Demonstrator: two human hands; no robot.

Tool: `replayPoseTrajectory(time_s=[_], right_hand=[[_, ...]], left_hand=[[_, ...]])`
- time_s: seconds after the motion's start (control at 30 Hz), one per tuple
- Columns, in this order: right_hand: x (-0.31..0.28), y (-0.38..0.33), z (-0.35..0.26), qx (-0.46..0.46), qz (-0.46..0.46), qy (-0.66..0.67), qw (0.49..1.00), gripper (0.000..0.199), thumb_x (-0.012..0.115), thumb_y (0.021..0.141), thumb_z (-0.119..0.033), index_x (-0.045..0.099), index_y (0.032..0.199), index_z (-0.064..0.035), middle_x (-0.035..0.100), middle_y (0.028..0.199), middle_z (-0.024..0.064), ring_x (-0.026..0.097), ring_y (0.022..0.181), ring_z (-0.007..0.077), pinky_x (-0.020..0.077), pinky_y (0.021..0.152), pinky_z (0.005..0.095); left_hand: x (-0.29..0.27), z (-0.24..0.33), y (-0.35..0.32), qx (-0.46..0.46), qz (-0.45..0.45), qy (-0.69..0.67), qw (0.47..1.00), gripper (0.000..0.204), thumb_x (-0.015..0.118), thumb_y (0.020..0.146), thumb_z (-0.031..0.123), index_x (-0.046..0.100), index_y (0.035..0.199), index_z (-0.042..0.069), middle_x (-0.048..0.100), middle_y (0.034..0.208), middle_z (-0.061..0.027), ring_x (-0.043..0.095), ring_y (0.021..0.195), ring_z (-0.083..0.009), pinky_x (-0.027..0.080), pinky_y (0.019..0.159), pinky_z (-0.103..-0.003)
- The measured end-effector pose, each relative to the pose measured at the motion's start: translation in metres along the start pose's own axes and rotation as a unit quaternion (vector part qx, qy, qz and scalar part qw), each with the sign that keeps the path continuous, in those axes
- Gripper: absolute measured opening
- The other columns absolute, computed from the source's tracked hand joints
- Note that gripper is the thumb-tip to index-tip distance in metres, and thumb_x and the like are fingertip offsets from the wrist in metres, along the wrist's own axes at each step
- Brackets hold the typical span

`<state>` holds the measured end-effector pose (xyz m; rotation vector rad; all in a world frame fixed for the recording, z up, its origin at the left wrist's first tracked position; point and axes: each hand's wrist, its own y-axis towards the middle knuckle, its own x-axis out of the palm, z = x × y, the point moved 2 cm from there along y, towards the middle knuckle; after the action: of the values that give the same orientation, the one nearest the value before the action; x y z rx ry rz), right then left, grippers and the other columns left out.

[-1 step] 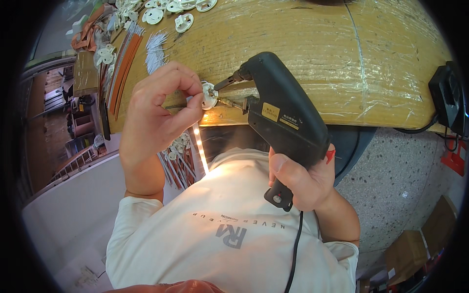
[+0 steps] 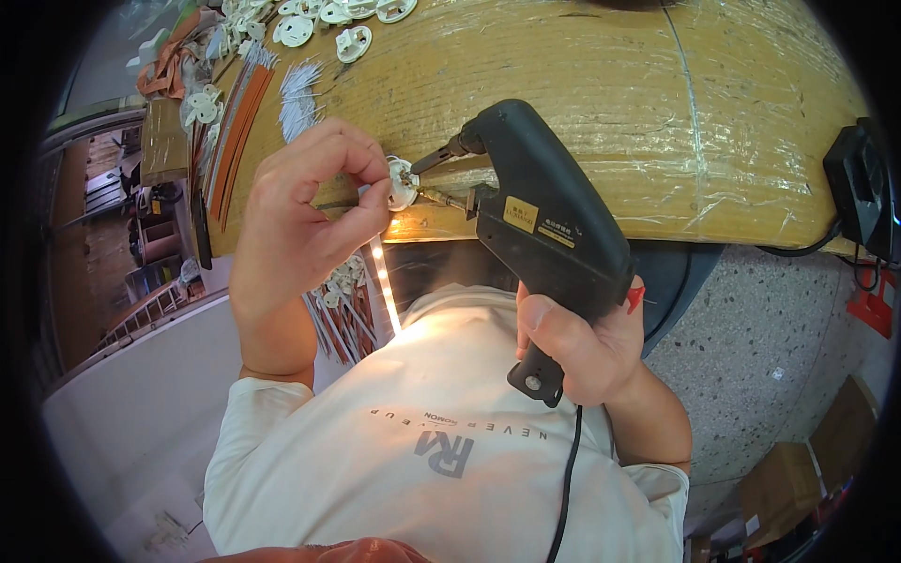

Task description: Applying hot glue to small circular plastic components at a manual workstation.

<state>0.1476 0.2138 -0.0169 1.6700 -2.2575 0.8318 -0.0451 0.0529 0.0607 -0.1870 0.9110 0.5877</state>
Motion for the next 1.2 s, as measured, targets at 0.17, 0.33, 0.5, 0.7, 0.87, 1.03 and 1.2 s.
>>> replayPoseTrajectory(time_s=[0.17,0.33,0.5,0.7,0.87,1.03,1.2], right_hand=[[0.0003,0.0004,-0.0013,0.023,0.001,0.009,1.000,0.046,0.064,0.085,-0.026,0.057,0.117,0.0073,0.062,0.078,0.0145,0.060,0.051,0.0181,0.0529,0.046,0.0302],[0.0020,0.0003,-0.0005,0.017,0.013,0.019,1.000,0.048,0.064,0.085,-0.026,0.057,0.119,0.0072,0.062,0.078,0.0150,0.061,0.051,0.0177,0.0536,0.046,0.0298],[0.0017,0.0000,0.0010,0.010,0.009,0.012,1.000,0.048,0.064,0.086,-0.026,0.057,0.119,0.0070,0.062,0.078,0.0151,0.060,0.051,0.0177,0.0539,0.046,0.0297],[0.0015,0.0006,0.0002,0.003,0.008,0.013,1.000,0.048,0.064,0.086,-0.027,0.057,0.119,0.0071,0.062,0.077,0.0153,0.060,0.051,0.0181,0.0538,0.046,0.0301],[0.0008,0.0002,0.0001,0.011,0.007,0.005,1.000,0.048,0.063,0.086,-0.027,0.056,0.120,0.0072,0.062,0.078,0.0157,0.060,0.051,0.0187,0.0536,0.047,0.0303],[0.0022,-0.0010,-0.0011,0.001,0.031,0.013,0.999,0.053,0.062,0.083,-0.026,0.054,0.121,0.0092,0.062,0.080,0.0184,0.061,0.050,0.0211,0.0540,0.044,0.0314],[0.0023,-0.0032,-0.0020,0.001,0.053,0.025,0.998,0.056,0.063,0.080,-0.026,0.054,0.122,0.0096,0.062,0.082,0.0193,0.062,0.050,0.0221,0.0547,0.043,0.0321]], left_hand=[[0.0003,-0.0009,-0.0004,0.004,0.003,-0.001,1.000,0.012,0.071,0.077,-0.005,0.061,0.082,-0.001,0.062,0.081,-0.0095,0.065,0.071,-0.0232,0.055,0.062,-0.032],[0.0003,-0.0015,-0.0007,0.008,0.006,-0.004,1.000,0.012,0.071,0.077,-0.005,0.061,0.082,-0.001,0.062,0.080,-0.0094,0.065,0.070,-0.0227,0.055,0.062,-0.031],[0.0003,-0.0011,-0.0013,0.008,0.011,-0.006,1.000,0.012,0.071,0.078,-0.006,0.061,0.083,-0.001,0.062,0.080,-0.0095,0.064,0.069,-0.0219,0.054,0.062,-0.031],[0.0009,-0.0012,-0.0004,0.008,0.009,-0.011,1.000,0.011,0.071,0.078,-0.007,0.061,0.083,-0.002,0.062,0.080,-0.0094,0.064,0.069,-0.0208,0.055,0.062,-0.030],[0.0005,-0.0005,-0.0013,0.001,0.009,-0.017,1.000,0.010,0.071,0.080,-0.006,0.062,0.083,-0.002,0.062,0.080,-0.0092,0.064,0.070,-0.0200,0.055,0.062,-0.030],[0.0011,-0.0008,-0.0031,-0.025,0.010,-0.034,0.999,0.010,0.071,0.078,-0.008,0.063,0.082,-0.002,0.066,0.086,-0.0082,0.063,0.075,-0.0170,0.049,0.068,-0.028],[0.0010,-0.0011,-0.0037,-0.029,0.012,-0.035,0.999,0.010,0.071,0.078,-0.007,0.064,0.082,-0.002,0.066,0.086,-0.0084,0.064,0.075,-0.0173,0.050,0.068,-0.028]])
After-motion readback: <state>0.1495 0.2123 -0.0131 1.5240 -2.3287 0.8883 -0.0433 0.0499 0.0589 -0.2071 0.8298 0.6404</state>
